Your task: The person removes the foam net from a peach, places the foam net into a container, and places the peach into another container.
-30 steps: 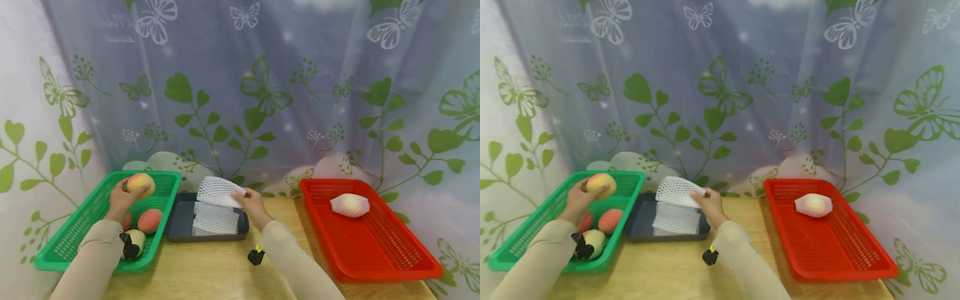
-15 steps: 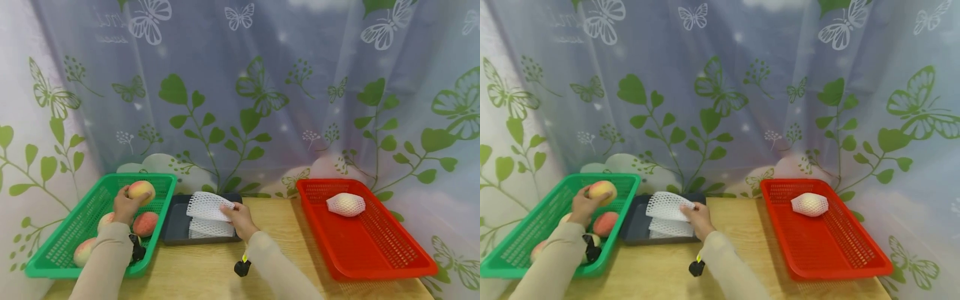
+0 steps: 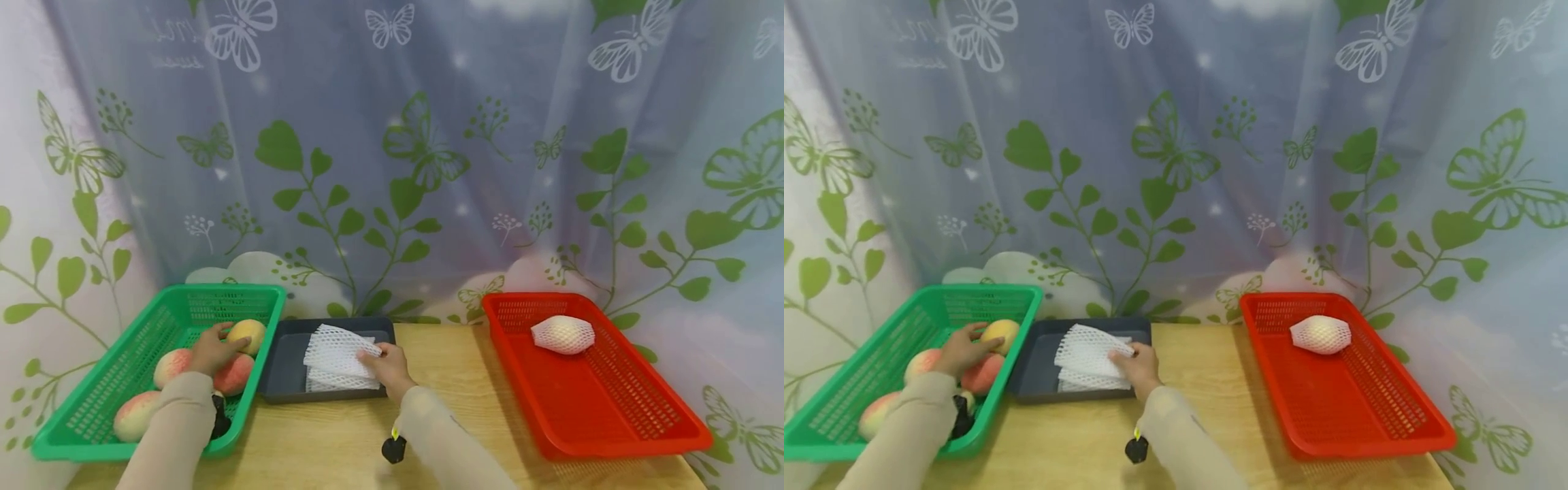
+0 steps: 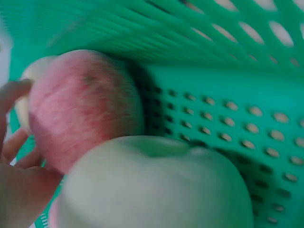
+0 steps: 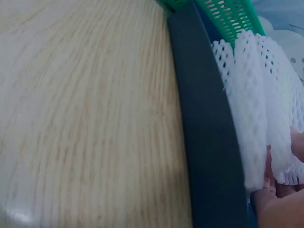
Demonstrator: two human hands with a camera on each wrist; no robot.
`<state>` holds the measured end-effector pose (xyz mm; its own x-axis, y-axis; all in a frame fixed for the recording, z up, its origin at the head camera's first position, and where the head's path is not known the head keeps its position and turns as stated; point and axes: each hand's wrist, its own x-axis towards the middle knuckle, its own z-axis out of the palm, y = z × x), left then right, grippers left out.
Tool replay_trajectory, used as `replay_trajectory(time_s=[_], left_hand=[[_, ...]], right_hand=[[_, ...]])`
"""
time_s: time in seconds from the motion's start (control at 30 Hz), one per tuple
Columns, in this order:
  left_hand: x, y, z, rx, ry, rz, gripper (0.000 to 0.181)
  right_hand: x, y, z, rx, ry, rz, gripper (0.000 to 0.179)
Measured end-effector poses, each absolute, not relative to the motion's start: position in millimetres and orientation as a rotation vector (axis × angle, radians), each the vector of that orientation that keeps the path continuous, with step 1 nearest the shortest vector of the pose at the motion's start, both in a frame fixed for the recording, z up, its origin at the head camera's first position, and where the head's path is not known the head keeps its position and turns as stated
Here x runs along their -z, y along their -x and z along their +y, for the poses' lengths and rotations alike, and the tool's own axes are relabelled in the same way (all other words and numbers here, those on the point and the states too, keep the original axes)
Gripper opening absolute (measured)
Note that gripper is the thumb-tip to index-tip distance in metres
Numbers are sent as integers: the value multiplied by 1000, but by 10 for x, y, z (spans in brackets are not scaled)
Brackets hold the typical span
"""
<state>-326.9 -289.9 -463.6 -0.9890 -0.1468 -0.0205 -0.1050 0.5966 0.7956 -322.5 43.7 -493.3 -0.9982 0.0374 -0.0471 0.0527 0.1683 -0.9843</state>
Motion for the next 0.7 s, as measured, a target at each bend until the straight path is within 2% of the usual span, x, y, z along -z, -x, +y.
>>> replay_trajectory(time_s=[0.17, 0.33, 0.43, 0.6, 0.7], left_hand=[[4702, 3271, -2947, 1382, -165, -2828, 79], [4741, 3306, -2975, 1437, -159, -2788, 79], [4741, 3306, -2977, 1459, -174, -2779, 78], [4728, 3277, -2971, 1451, -182, -2800, 77], [4710, 3253, -2961, 1461, -174, -2800, 78]], right_hand=[[4984, 3233, 458, 1987, -85, 2367, 17], [4988, 3244, 477, 1994, -43, 2358, 20], [4993, 3241, 474, 1985, -11, 2393, 26], [5028, 3224, 438, 1866, 60, 2568, 50], [5041, 3204, 408, 1773, 69, 2695, 36]])
